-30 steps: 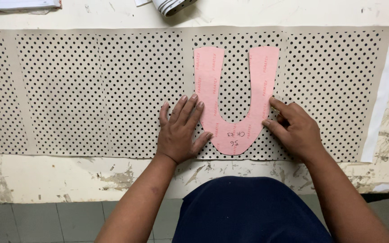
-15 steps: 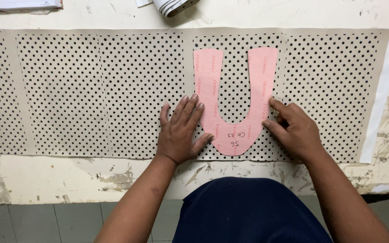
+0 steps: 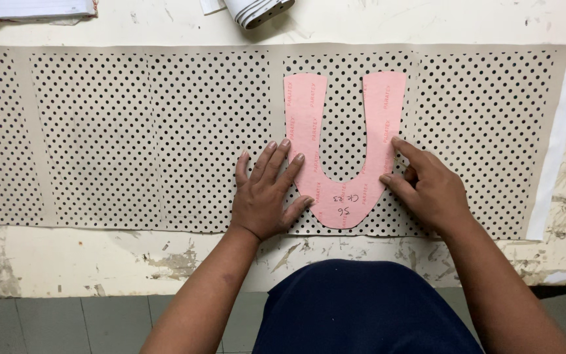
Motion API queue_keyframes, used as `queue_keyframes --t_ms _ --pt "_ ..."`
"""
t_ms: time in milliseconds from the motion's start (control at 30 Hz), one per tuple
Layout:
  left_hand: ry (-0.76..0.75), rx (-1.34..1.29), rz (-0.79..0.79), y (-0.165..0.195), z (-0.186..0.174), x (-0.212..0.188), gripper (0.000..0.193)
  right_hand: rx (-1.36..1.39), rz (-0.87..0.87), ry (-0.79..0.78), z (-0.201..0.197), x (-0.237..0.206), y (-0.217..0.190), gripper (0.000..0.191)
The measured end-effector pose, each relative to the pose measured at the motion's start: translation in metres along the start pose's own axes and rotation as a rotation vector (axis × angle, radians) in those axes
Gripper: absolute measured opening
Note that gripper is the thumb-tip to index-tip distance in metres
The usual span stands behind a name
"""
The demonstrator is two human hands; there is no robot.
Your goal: The person places a pink U-shaped template on a polka-dotted fabric and traces its outline with a pencil. They then fold the fabric, roll it, and place the template and pencil on a notebook. The person unrolls a different fabric and places several small rectangular pieces on it.
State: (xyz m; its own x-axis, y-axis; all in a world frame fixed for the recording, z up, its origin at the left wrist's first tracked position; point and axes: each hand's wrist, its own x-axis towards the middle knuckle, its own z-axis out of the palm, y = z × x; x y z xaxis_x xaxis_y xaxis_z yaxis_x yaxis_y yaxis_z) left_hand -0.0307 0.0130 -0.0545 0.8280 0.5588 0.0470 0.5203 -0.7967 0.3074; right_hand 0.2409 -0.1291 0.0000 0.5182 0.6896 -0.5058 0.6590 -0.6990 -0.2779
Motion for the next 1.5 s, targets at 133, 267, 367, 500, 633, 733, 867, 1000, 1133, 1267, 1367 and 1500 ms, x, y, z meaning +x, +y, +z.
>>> queue_keyframes --t_ms 133,267,367,500,633,733,867,1000,1133,1267,1367,1500 --pt "-0.003 0.004 -0.007 0.000 0.002 -0.001 0.073 -0.081 -0.030 -0.048 -0.012 0.003 -0.009 0.069" --pt "-0.021 0.047 0.001 -0.001 0.004 0.001 0.081 -0.156 0.035 -0.108 -0.022 0.011 -0.017 0.057" --pt "-0.024 0.052 0.015 0.000 0.003 0.001 0.088 -0.182 0.036 -0.122 -0.025 0.016 -0.018 0.056" --pt "-0.018 0.032 0.028 0.000 0.000 0.000 0.094 -0.134 -0.086 -0.010 -0.026 0.020 -0.010 0.057" --pt "-0.013 0.025 0.022 0.001 -0.002 0.002 0.095 -0.186 -0.208 0.076 -0.026 0.027 -0.005 0.046" --pt "-0.022 0.043 0.019 0.001 -0.003 0.001 0.095 -0.147 -0.284 0.223 -0.024 0.042 -0.012 0.038" --pt "-0.032 0.029 0.018 0.001 -0.003 0.002 0.095 -0.085 -0.435 0.336 -0.022 0.065 -0.029 0.038" --pt "-0.019 0.035 0.020 0.000 -0.002 0.002 0.094 -0.087 -0.478 0.346 -0.019 0.078 -0.039 0.029" --pt "-0.011 0.049 0.027 0.000 -0.001 0.001 0.094 -0.076 -0.492 0.278 -0.014 0.077 -0.038 0.028" --pt "-0.022 0.023 0.014 0.001 -0.001 0.001 0.094 0.101 -0.547 0.133 0.001 0.050 -0.029 0.020" --pt "-0.027 0.024 0.015 0.001 -0.001 0.001 0.094 0.081 -0.606 0.069 0.015 0.022 -0.022 0.021" --pt "-0.031 0.043 0.012 0.000 -0.002 0.001 0.094 0.022 -0.679 0.070 0.022 0.006 -0.017 0.027"
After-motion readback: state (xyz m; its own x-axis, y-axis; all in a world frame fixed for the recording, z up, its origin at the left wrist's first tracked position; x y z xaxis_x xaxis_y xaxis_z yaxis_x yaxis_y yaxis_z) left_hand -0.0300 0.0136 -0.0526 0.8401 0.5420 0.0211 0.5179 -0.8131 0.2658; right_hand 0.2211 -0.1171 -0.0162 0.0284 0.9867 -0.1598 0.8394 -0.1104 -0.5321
